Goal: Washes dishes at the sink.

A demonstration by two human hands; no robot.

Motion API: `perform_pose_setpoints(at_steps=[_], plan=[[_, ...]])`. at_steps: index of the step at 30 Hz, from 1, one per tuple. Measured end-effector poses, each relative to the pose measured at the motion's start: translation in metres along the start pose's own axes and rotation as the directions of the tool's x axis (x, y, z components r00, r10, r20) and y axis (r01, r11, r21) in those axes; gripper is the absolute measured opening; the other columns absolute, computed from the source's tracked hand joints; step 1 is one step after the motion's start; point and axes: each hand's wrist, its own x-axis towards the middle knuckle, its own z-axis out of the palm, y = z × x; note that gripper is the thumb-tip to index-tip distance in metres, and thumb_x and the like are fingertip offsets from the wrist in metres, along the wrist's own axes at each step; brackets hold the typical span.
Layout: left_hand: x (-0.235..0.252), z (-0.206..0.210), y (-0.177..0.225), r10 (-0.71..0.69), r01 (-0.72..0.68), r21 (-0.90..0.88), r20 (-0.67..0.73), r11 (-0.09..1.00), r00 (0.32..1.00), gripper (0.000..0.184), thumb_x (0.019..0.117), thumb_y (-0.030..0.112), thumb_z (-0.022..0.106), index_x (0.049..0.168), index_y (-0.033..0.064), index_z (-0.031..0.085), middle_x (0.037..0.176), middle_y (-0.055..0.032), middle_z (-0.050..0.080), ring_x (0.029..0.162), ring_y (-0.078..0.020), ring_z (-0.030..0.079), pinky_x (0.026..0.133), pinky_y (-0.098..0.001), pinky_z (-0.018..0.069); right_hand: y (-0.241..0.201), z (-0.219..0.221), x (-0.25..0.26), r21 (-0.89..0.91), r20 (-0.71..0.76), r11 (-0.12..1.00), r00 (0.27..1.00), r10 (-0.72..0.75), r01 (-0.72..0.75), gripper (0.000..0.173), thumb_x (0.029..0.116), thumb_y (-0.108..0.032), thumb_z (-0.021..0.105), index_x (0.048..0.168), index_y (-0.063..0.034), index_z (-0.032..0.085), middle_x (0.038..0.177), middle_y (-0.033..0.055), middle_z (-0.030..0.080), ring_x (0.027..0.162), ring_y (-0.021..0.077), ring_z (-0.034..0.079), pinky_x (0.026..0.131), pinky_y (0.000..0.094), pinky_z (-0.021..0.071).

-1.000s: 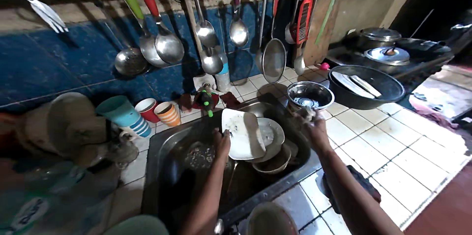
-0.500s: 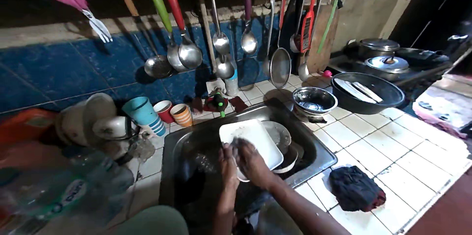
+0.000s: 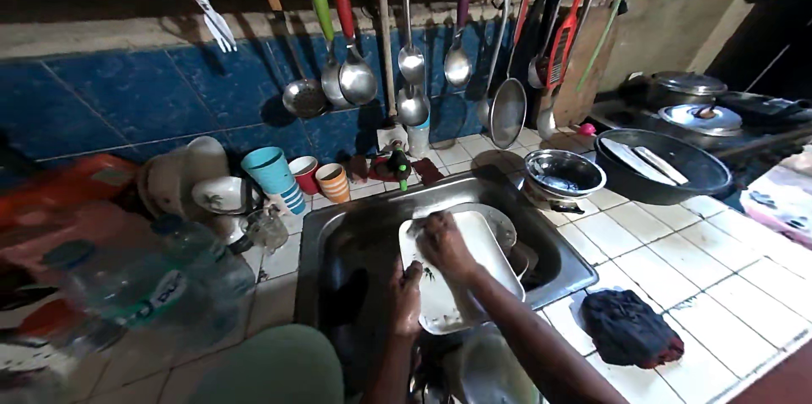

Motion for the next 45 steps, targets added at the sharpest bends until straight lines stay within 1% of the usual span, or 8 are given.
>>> perform_pose_setpoints(at_steps=[11,16,22,25,29,35,41,45], plan=[[-0.002,-0.001,0.005,-0.024,0.024,0.007,0.009,1.0,1.0,0.045,0.1065,0.01,0.051,0.15,0.0001,0.043,0.14,-0.0192,0.056,0.121,-0.0193,0.059,0.103,-0.0341,0.0489,0.006,0.018,0.012,-0.118,-0.201,0.993,0.979,-0.043,0.019,0.025,0.0947,-0.018,0.062,0.105,0.0008,0.075,0.112,0.0252,0.068,0.109,0.0438,0.064,0.095,0.0544,0.052],[0.027,-0.009,-0.006,0.047,-0.043,-0.22,0.013,0.975,0.999,0.05,0.1116,0.04,0.03,0.142,0.0055,0.05,0.125,-0.0096,0.065,0.11,-0.0138,0.064,0.093,-0.0341,0.0551,-0.042,0.032,-0.039,0.049,0.034,0.989,0.99,-0.138,0.137,0.022,0.0942,-0.009,0.063,0.106,0.0069,0.074,0.12,0.0294,0.068,0.113,0.0474,0.064,0.097,0.0574,0.0524],[0.039,-0.041,-0.003,0.163,-0.178,-0.048,-0.225,0.983,0.961,0.046,0.1088,0.018,0.048,0.15,-0.0014,0.043,0.146,-0.0188,0.052,0.128,-0.0161,0.056,0.107,-0.032,0.0469,0.002,-0.009,-0.08,-0.127,0.211,0.969,0.96,-0.183,0.212,0.028,0.0943,-0.008,0.064,0.119,0.0041,0.072,0.126,0.0255,0.068,0.119,0.045,0.064,0.102,0.0575,0.0503],[0.027,-0.035,-0.004,0.156,-0.156,0.013,-0.154,0.988,0.976,0.043,0.108,0.019,0.05,0.145,-0.0018,0.049,0.14,-0.0179,0.057,0.123,-0.015,0.059,0.105,-0.0315,0.0491,0.044,-0.024,-0.05,-0.345,0.055,0.934,0.995,-0.084,0.098,0.027,0.099,-0.005,0.054,0.117,0.0087,0.069,0.121,0.0327,0.064,0.116,0.0531,0.06,0.098,0.0625,0.0503],[0.009,0.0,0.002,0.082,-0.077,0.082,-0.058,0.994,0.995,0.044,0.1093,0.023,0.047,0.145,-0.0016,0.05,0.14,-0.0178,0.058,0.122,-0.0143,0.06,0.105,-0.0314,0.0483,0.024,-0.005,-0.006,-0.289,-0.147,0.955,0.989,0.021,-0.063,0.036,0.1021,-0.021,0.054,0.125,0.0028,0.067,0.131,0.0292,0.061,0.125,0.0474,0.057,0.104,0.059,0.0475],[0.032,-0.018,0.009,0.165,-0.136,0.178,-0.159,0.975,0.973,0.052,0.1117,0.035,0.037,0.142,-0.004,0.051,0.14,-0.0213,0.056,0.128,-0.0221,0.055,0.11,-0.04,0.0432,-0.006,0.024,-0.06,0.006,0.056,0.953,0.952,-0.302,0.302,0.02,0.0977,-0.008,0.061,0.112,-0.0017,0.072,0.125,0.0203,0.067,0.121,0.0393,0.062,0.099,0.0538,0.0531],[0.018,-0.031,0.007,0.16,-0.114,0.261,-0.162,0.959,0.974,0.048,0.1106,0.032,0.042,0.139,-0.0049,0.055,0.142,-0.0205,0.057,0.133,-0.0201,0.053,0.114,-0.0371,0.0393,0.049,-0.016,-0.035,-0.369,-0.038,0.927,0.996,-0.08,0.06,0.033,0.1018,-0.01,0.051,0.128,0.0047,0.064,0.135,0.0308,0.059,0.126,0.052,0.055,0.101,0.0638,0.0478],[0.018,-0.011,0.002,0.141,-0.114,0.243,-0.098,0.963,0.985,0.05,0.1102,0.039,0.041,0.136,0.0008,0.06,0.13,-0.0156,0.065,0.118,-0.0154,0.063,0.105,-0.0369,0.0496,0.016,0.002,-0.012,-0.2,-0.067,0.98,0.998,-0.019,0.005,0.039,0.1018,-0.024,0.053,0.131,-0.0007,0.065,0.139,0.0257,0.058,0.132,0.0445,0.053,0.107,0.0593,0.0453]])
